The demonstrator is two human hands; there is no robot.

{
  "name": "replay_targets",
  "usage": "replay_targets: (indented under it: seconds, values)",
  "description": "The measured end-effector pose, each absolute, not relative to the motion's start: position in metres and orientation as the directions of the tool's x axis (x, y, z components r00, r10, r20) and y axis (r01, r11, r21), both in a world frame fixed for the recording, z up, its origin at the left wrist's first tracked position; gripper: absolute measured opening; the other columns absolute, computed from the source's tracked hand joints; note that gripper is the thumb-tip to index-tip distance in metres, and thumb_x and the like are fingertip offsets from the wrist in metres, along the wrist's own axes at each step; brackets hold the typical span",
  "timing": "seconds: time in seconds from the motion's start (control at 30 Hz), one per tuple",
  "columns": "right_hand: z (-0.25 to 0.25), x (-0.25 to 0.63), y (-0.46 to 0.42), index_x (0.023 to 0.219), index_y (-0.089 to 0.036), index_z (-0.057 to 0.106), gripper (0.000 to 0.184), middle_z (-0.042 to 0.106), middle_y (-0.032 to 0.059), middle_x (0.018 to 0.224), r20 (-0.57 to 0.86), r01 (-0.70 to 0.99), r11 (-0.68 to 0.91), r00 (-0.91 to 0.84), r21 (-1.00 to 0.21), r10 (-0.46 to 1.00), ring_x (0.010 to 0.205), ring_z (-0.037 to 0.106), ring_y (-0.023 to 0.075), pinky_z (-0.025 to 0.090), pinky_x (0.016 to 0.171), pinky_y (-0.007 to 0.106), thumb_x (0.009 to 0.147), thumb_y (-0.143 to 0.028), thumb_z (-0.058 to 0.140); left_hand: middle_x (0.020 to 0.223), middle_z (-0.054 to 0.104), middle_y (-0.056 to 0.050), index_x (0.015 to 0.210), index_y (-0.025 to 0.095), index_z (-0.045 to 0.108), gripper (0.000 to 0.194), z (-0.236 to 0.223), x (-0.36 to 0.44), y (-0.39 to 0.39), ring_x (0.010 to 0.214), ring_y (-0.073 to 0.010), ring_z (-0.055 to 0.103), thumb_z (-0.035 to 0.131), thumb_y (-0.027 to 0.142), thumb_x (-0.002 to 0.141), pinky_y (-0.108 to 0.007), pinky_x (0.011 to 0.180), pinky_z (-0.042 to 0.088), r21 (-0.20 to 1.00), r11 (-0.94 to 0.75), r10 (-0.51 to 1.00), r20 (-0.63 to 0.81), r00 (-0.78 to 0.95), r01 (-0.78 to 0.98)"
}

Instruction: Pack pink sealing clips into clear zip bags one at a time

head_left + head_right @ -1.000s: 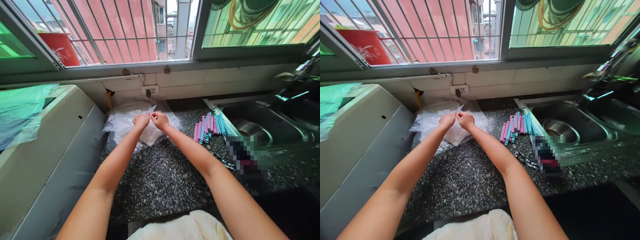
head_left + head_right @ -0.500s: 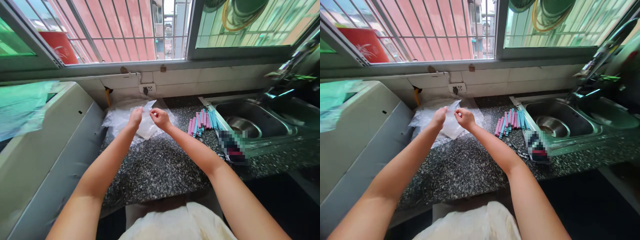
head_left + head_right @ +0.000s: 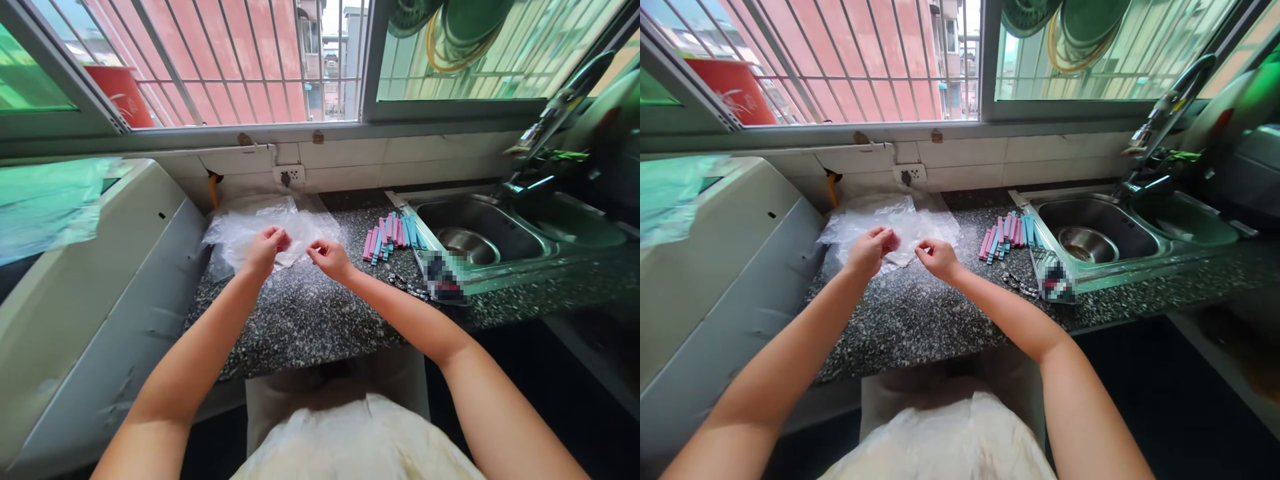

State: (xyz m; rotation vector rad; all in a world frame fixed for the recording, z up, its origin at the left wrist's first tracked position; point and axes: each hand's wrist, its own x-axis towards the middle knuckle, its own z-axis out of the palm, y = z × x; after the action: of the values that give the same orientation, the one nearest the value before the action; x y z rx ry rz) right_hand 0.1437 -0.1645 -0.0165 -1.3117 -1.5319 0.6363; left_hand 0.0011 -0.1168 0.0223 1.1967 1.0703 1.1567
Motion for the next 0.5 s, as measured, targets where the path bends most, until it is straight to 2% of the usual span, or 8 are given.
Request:
replay_targets:
  seconds: [0.27, 0.5]
  values:
    - [-0.034, 0.151, -0.204, 0.066, -0.016, 0.058, 0.014, 0.058, -0.0023, 0.057, 0.19, 0.198, 0.185, 0.007, -0.963, 0.982, 0.048, 0.053, 0.007, 0.042, 0.048, 0.019, 0.074, -0.028, 0.056, 0.056, 0.057, 0.0, 0.061, 0.016, 0.052, 0.031, 0.005, -0.001, -0.151, 0.05, -0.0095, 0.049, 0.064, 0.045, 0.061, -0.026, 0.055, 0.042, 0.992, -0.116, 0.966, 0.122, 0.228, -0.04]
    - [-0.054, 0.147, -0.214, 0.064, -0.017, 0.058, 0.019, 0.056, -0.0028, 0.054, 0.136, 0.171, 0.133, 0.006, -0.976, 0.991, 0.047, 0.051, 0.0079, 0.041, 0.049, 0.02, 0.072, -0.034, 0.058, 0.058, 0.057, 0.0, 0.062, 0.016, 0.054, 0.034, -0.015, 0.0, -0.156, 0.051, -0.0095, 0.048, 0.063, 0.049, 0.066, -0.025, 0.055, 0.041, 0.977, -0.208, 0.939, 0.214, 0.27, -0.05]
